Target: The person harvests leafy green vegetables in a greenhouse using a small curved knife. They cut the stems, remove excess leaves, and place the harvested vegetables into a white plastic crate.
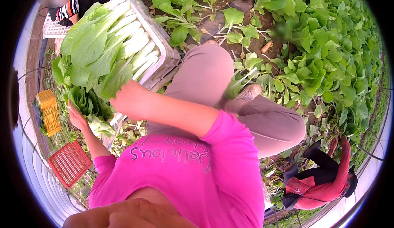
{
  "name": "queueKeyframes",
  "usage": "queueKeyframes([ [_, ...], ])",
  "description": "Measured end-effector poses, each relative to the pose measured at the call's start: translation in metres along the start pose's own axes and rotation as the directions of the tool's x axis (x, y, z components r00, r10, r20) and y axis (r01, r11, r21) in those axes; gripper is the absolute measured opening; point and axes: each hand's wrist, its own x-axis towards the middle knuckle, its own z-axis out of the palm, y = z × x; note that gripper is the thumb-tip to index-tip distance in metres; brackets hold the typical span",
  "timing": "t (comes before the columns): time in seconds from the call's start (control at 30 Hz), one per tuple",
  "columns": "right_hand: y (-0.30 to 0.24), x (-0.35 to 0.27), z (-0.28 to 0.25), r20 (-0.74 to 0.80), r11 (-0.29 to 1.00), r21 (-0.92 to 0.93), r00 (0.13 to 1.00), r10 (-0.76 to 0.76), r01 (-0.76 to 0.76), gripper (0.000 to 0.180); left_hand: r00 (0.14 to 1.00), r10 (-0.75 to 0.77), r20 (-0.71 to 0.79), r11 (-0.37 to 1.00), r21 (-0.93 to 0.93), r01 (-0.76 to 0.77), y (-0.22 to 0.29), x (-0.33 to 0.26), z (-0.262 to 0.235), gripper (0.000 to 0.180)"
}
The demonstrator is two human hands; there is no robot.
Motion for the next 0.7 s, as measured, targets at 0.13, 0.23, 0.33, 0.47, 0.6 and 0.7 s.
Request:
queueKeyframes([
  [0.13,0.026,-0.057,-0.047,-0.436,0.998,0.049,0.9,-0.002,0.026,0.042,0.947,0.253,-0.197,0.968,0.053,-0.247,0.045,0.035,-0.029,0.053],
  [0.23,0.073,-0.098,-0.063,-0.849,0.984,0.176,0.511,0.131,0.041,0.024,0.857,0.468,-0.214,0.856,-0.129,-0.5,0.144,0.043,-0.018,0.044],
  [0.33,0.157,-0.137,-0.04,-0.868,0.863,0.497,0.061,0.494,0.087,0.021,0.694,0.714,-0.096,0.65,-0.276,-0.708,0.252,0.028,0.017,0.029],
  [0.47,0.291,-0.233,0.065,-0.538,0.45,0.841,-0.369,0.758,-0.3,0.022,0.327,0.938,0.112,0.343,-0.425,-0.838,0.381,-0.007,0.087,0.017],
  [0.6,0.344,-0.293,0.143,-0.217,-0.072,0.908,-0.611,0.761,-0.412,0.029,0.151,0.908,0.39,0.407,-0.742,-0.532,0.466,-0.048,0.177,0.02],
  [0.7,0.361,-0.303,0.16,-0.231,-0.244,0.765,-0.608,0.76,-0.596,0.033,-0.009,0.862,0.506,0.45,-0.775,-0.443,0.508,-0.09,0.241,0.02],
])
